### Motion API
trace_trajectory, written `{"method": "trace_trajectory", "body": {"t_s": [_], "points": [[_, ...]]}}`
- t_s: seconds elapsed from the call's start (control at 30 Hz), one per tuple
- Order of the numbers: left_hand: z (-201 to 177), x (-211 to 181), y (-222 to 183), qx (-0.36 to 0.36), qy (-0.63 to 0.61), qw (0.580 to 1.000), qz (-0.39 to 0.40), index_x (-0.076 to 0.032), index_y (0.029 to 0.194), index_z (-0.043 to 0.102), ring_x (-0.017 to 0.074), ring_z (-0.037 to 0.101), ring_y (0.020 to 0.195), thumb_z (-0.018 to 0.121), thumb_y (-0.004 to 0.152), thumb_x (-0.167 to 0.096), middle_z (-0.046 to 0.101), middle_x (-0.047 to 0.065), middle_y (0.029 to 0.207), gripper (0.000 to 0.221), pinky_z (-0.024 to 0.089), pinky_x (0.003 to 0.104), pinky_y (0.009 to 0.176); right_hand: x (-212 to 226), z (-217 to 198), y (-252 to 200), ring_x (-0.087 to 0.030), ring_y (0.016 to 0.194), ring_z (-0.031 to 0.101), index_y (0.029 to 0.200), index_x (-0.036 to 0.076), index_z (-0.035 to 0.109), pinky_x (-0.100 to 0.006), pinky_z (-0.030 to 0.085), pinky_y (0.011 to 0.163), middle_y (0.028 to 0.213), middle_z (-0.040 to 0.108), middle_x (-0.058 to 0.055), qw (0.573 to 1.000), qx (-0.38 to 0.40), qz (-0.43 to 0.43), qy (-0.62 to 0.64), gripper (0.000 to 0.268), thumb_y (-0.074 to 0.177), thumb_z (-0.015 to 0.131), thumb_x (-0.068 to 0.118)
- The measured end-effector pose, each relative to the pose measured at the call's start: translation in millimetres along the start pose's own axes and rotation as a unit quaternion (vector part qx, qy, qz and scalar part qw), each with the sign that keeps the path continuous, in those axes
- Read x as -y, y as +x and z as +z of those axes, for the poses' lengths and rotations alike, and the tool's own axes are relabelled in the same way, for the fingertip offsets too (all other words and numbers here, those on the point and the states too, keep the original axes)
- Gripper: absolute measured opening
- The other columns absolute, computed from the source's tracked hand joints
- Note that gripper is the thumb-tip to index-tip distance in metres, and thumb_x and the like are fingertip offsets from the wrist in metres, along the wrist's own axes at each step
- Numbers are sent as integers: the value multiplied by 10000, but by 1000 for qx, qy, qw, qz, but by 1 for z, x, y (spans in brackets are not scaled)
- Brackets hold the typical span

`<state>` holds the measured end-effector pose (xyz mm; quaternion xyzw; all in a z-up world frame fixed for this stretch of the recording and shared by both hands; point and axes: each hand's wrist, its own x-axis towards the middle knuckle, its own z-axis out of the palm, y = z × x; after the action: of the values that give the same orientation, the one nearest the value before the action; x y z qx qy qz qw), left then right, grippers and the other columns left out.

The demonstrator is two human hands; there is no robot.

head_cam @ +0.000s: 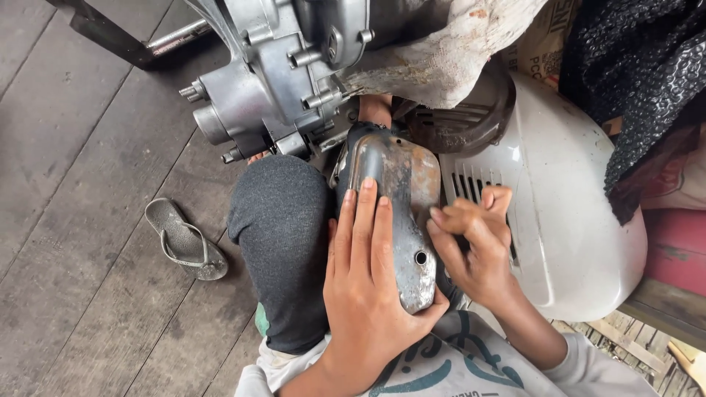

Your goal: Scraping residue or paint off a metal motorcycle component using a small metal blade and a brush.

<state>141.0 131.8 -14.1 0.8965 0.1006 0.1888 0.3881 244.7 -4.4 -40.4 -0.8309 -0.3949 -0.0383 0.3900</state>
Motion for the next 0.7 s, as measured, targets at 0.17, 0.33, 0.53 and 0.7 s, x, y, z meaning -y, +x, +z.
{"method": "trace_trajectory", "body": {"t_s": [0.17,0.33,0.53,0.7], "points": [[-1,-1,-3,-6,3,1000,0,88,1478,374,506,425,1498,872,609,-284,385,331,1580,1068,399,568,1220,10,-2,2,-152,618,423,850,54,602,-422,272,949,722,607,-10,1000,4,-1,0,140,858,680,-63],[1,0,0,4,11,1000,-1,86,1486,362,512,424,1496,900,590,-319,381,322,1588,1121,405,602,1198,5,0,5,-137,577,411,810,81,560,-415,253,964,693,590,-5,1000,10,0,13,200,835,666,-86],[0,0,-1,-1,24,1000,-1,86,1488,364,494,427,1500,872,620,-324,379,316,1591,1086,407,550,1196,15,-2,3,-162,576,366,788,104,529,-406,291,931,664,521,3,1000,11,-15,10,220,882,628,-68],[-2,-1,1,-2,4,1000,5,83,1477,368,518,447,1493,903,601,-280,389,301,1590,1088,422,557,1214,4,0,13,-179,655,412,899,20,605,-431,269,953,772,616,-49,1000,0,-9,-8,123,869,697,-57]]}}
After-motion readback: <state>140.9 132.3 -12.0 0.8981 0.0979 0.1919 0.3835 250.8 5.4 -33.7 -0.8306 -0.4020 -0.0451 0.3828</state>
